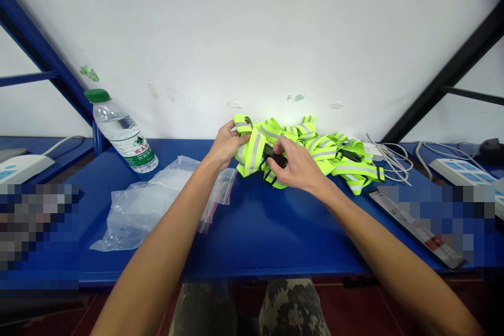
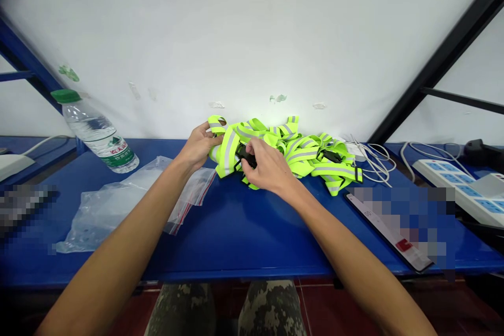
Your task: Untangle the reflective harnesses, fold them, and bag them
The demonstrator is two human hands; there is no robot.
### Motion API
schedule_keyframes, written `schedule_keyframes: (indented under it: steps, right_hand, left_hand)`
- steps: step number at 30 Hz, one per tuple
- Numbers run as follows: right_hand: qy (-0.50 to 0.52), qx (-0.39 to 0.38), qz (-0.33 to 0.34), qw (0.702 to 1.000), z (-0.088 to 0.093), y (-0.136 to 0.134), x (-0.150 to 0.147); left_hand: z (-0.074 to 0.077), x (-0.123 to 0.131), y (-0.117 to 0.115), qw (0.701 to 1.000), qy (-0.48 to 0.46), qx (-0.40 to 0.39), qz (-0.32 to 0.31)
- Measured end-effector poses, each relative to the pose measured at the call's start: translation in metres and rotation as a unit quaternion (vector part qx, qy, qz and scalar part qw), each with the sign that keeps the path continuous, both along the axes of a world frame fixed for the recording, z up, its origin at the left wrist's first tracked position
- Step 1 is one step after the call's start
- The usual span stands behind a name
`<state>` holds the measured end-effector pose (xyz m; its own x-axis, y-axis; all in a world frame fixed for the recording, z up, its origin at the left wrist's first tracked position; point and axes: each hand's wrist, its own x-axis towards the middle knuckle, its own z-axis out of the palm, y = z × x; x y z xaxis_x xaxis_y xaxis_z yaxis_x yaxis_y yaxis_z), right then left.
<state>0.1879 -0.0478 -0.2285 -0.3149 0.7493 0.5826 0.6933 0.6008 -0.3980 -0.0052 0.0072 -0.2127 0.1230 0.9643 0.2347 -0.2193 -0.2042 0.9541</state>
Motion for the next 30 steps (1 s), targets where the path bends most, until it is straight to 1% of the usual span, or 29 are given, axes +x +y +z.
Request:
schedule_keyframes:
  steps: [4, 5, 7, 9, 12, 13, 15, 17, 19, 21, 23, 24, 25, 26, 28, 29, 30]
  right_hand:
    - [0.064, -0.086, 0.062, 0.992, 0.004, 0.006, 0.007]
    - [0.083, -0.108, 0.062, 0.989, 0.005, 0.007, 0.009]
    - [0.109, -0.143, 0.043, 0.983, 0.008, 0.009, 0.011]
    - [0.111, -0.157, 0.021, 0.981, 0.009, 0.008, 0.01]
    - [0.057, -0.133, 0.022, 0.989, 0.009, 0.003, 0.009]
    - [0.031, -0.124, 0.027, 0.991, 0.008, 0.002, 0.01]
    - [-0.013, -0.117, 0.025, 0.993, 0.005, -0.001, 0.017]
    - [-0.038, -0.132, 0.03, 0.99, 0.002, -0.002, 0.03]
    - [-0.057, -0.166, 0.048, 0.983, 0.001, -0.002, 0.047]
    - [-0.099, -0.216, 0.054, 0.97, 0.003, -0.002, 0.064]
    - [-0.154, -0.248, 0.026, 0.956, 0.009, 0.001, 0.074]
    - [-0.163, -0.244, 0.006, 0.956, 0.013, 0.004, 0.076]
    - [-0.154, -0.221, -0.018, 0.963, 0.016, 0.008, 0.077]
    - [-0.13, -0.184, -0.047, 0.973, 0.018, 0.013, 0.075]
    - [-0.082, -0.108, -0.099, 0.986, 0.017, 0.029, 0.068]
    - [-0.077, -0.089, -0.119, 0.986, 0.015, 0.038, 0.063]
    - [-0.09, -0.091, -0.128, 0.983, 0.011, 0.048, 0.058]
  left_hand:
    - [0.0, 0.0, -0.002, 1.0, 0.006, 0.023, -0.005]
    - [0.0, 0.001, -0.002, 0.999, 0.013, 0.028, -0.008]
    - [0.0, 0.002, -0.004, 0.999, 0.027, 0.032, -0.007]
    - [0.0, 0.004, -0.005, 0.999, 0.036, 0.033, 0.0]
    - [-0.002, 0.002, -0.001, 0.999, 0.035, 0.03, 0.022]
    - [-0.003, 0.0, 0.002, 0.998, 0.026, 0.029, 0.039]
    - [-0.004, -0.009, 0.009, 0.995, -0.007, 0.034, 0.096]
    - [-0.004, -0.02, 0.018, 0.984, -0.045, 0.041, 0.165]
    - [-0.004, -0.031, 0.024, 0.973, -0.068, 0.033, 0.217]
    - [-0.004, -0.036, 0.027, 0.966, -0.064, 0.022, 0.248]
    - [-0.004, -0.035, 0.026, 0.965, -0.034, 0.018, 0.261]
    - [-0.005, -0.033, 0.024, 0.967, -0.018, 0.011, 0.255]
    - [-0.006, -0.03, 0.021, 0.972, -0.005, -0.003, 0.237]
    - [-0.008, -0.027, 0.019, 0.979, 0.008, -0.025, 0.204]
    - [-0.013, -0.022, 0.014, 0.989, 0.061, -0.078, 0.111]
    - [-0.016, -0.02, 0.012, 0.987, 0.112, -0.095, 0.064]
    - [-0.02, -0.018, 0.011, 0.978, 0.178, -0.099, 0.033]
